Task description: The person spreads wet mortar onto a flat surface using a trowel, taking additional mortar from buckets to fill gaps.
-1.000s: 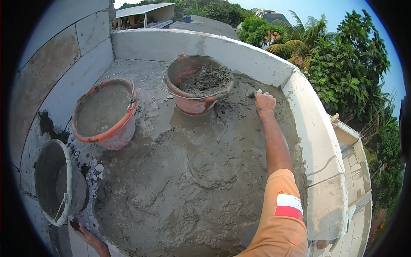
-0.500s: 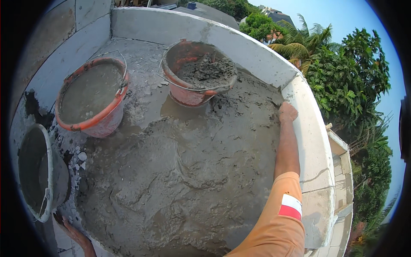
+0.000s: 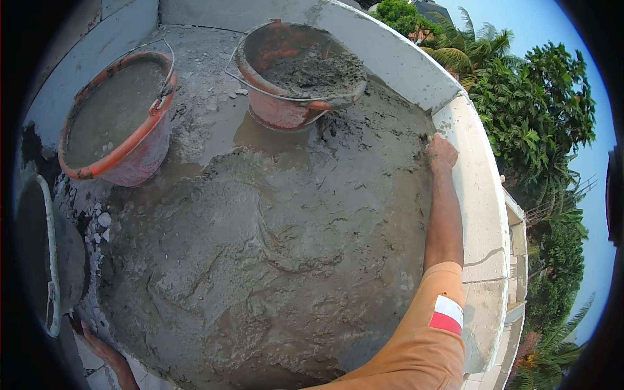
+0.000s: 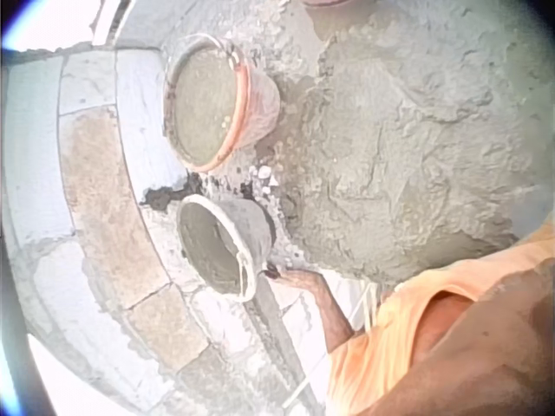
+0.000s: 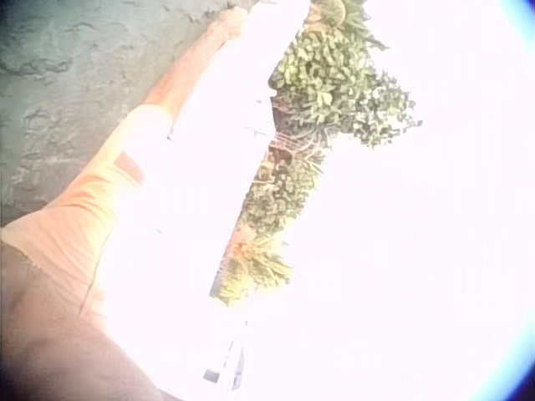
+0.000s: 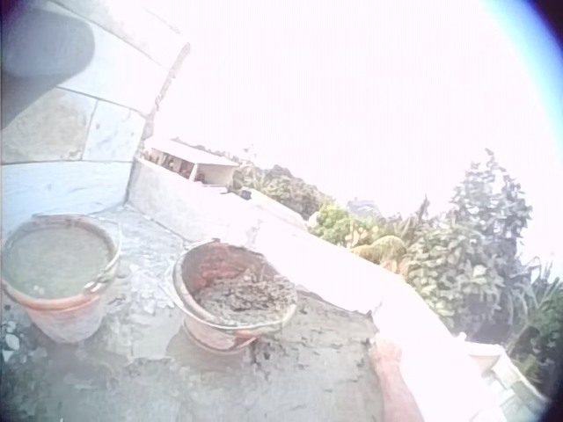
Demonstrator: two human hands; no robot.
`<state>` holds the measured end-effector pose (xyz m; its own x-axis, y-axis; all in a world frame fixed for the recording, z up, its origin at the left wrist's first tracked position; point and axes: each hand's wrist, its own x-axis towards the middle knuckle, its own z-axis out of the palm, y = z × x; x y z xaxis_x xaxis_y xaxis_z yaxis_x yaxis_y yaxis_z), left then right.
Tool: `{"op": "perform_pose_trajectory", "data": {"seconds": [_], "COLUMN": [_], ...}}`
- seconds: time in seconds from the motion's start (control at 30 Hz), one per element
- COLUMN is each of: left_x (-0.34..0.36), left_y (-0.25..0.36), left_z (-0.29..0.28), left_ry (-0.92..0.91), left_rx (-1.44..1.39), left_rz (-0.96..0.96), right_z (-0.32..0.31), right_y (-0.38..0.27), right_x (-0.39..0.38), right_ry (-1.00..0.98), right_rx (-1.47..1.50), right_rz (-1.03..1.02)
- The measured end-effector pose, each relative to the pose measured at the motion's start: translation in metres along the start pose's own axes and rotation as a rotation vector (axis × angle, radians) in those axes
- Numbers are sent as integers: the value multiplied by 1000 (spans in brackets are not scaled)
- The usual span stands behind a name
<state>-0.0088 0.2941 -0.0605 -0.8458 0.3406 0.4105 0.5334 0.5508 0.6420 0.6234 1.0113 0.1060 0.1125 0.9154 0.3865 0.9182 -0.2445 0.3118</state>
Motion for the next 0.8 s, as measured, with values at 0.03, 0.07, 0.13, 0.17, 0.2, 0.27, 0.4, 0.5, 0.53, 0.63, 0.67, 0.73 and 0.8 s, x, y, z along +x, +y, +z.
{"op": "perform_pose_trajectory", "data": {"seconds": [0.03,0.07,0.13,0.17,0.2,0.27,0.4,0.5,0.53,0.63,0.67,0.73,0.8], "left_x": [0,2,2,1,-1,-4,0,-4,-7,-11,-11,-11,-10], "left_y": [-6,-16,-29,-32,-34,-38,-23,-25,-27,-32,-32,-31,-28], "left_z": [0,-1,0,0,-1,-2,3,5,4,4,5,6,8], "left_ry": [-5,24,50,42,34,39,11,4,3,38,29,20,39], "left_rx": [0,-5,-11,23,58,87,-36,-37,-40,56,50,41,57], "left_rz": [-2,10,14,15,16,86,2,34,37,131,151,174,41], "right_z": [5,4,-2,-9,-15,-32,-61,-70,-78,-88,-92,-104,-111], "right_y": [6,10,23,26,25,21,32,22,12,-8,-9,-2,1], "right_x": [5,7,2,0,1,0,-33,-66,-78,-109,-119,-137,-142], "right_ry": [-38,-72,-87,-103,-100,-195,-225,-293,-333,-335,-327,-284,-239], "right_rx": [-38,-74,-70,-61,-68,-76,28,52,66,88,92,168,246], "right_rz": [-19,-37,-13,12,8,90,138,77,64,-20,-61,-107,-155]}}
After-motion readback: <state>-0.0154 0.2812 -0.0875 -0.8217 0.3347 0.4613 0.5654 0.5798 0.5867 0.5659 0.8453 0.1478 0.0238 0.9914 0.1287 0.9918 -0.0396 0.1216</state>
